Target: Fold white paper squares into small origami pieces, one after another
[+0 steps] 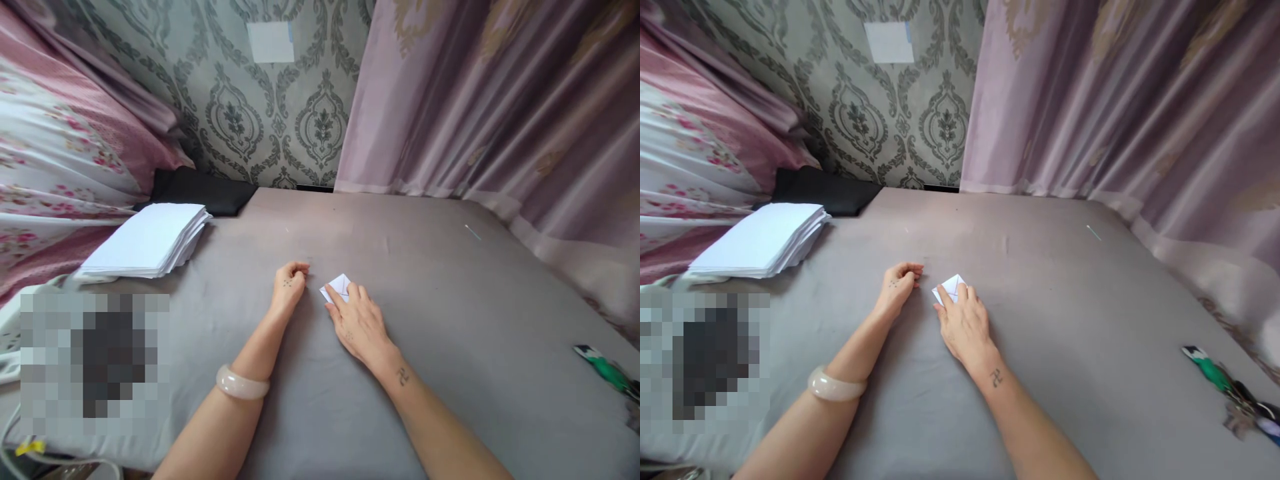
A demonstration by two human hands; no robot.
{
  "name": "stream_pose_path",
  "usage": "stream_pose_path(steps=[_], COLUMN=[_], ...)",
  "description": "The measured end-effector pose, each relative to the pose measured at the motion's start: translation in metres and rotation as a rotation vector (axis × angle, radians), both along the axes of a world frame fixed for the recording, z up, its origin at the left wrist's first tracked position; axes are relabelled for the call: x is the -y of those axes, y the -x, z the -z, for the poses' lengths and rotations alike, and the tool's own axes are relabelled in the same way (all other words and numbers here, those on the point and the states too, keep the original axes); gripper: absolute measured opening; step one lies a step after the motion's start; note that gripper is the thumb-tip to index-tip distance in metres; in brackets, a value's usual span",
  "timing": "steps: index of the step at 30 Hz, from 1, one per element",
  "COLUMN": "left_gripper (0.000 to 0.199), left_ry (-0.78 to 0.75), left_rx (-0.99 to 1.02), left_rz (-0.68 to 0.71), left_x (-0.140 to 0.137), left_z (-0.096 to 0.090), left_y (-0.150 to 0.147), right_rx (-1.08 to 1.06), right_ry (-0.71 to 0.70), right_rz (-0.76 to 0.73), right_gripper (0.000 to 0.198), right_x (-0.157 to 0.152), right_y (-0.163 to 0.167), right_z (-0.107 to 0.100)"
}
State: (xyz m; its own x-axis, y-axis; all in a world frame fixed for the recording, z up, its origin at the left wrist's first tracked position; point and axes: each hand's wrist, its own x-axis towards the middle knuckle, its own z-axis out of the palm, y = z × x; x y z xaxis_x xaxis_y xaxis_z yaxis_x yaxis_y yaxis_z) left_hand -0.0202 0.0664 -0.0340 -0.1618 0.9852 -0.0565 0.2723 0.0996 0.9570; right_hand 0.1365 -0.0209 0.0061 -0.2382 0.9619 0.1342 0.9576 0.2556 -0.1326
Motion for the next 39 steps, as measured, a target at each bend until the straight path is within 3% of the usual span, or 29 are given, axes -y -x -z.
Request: stream_pose_path(steps=[7, 11, 16, 22, 32, 39], left_gripper=[0.035, 0.033, 0.028, 0.022, 0.022, 0.016], left_ry=[-0.024, -0.063, -0.217, -0.435, -0.388, -0.363], left_rx=[-0.051, -0.136, -0.319, -0.471, -0.529, -0.494], left_rz=[0.000, 0.048, 0.304, 0.542, 0.553, 0.438], left_x=[-0.004, 0.001, 0.017, 0.025, 0.020, 0.028], left_z=[0.011, 0.000, -0.019, -0.016, -0.008, -0.007], left_y=[0.001, -0.003, -0.018, -0.023, -0.024, -0.026], right_rx=[0.082, 0.067, -0.020, -0.068, 0.085, 0.039], right_ry=[-0.003, 0.006, 0.041, 0.070, 0.027, 0.028], right_rz=[-0.006, -0.004, -0.038, -0.040, -0.018, -0.034], right_gripper=[0.044, 0.043, 0.045, 0.041, 0.039, 0.040], right_x=[-0.003, -0.004, 0.000, 0.004, 0.001, 0.000], right_y=[0.009, 0.009, -0.004, -0.013, 0.001, -0.007], right_z=[0.001, 0.000, -0.006, -0.009, -0.005, -0.006])
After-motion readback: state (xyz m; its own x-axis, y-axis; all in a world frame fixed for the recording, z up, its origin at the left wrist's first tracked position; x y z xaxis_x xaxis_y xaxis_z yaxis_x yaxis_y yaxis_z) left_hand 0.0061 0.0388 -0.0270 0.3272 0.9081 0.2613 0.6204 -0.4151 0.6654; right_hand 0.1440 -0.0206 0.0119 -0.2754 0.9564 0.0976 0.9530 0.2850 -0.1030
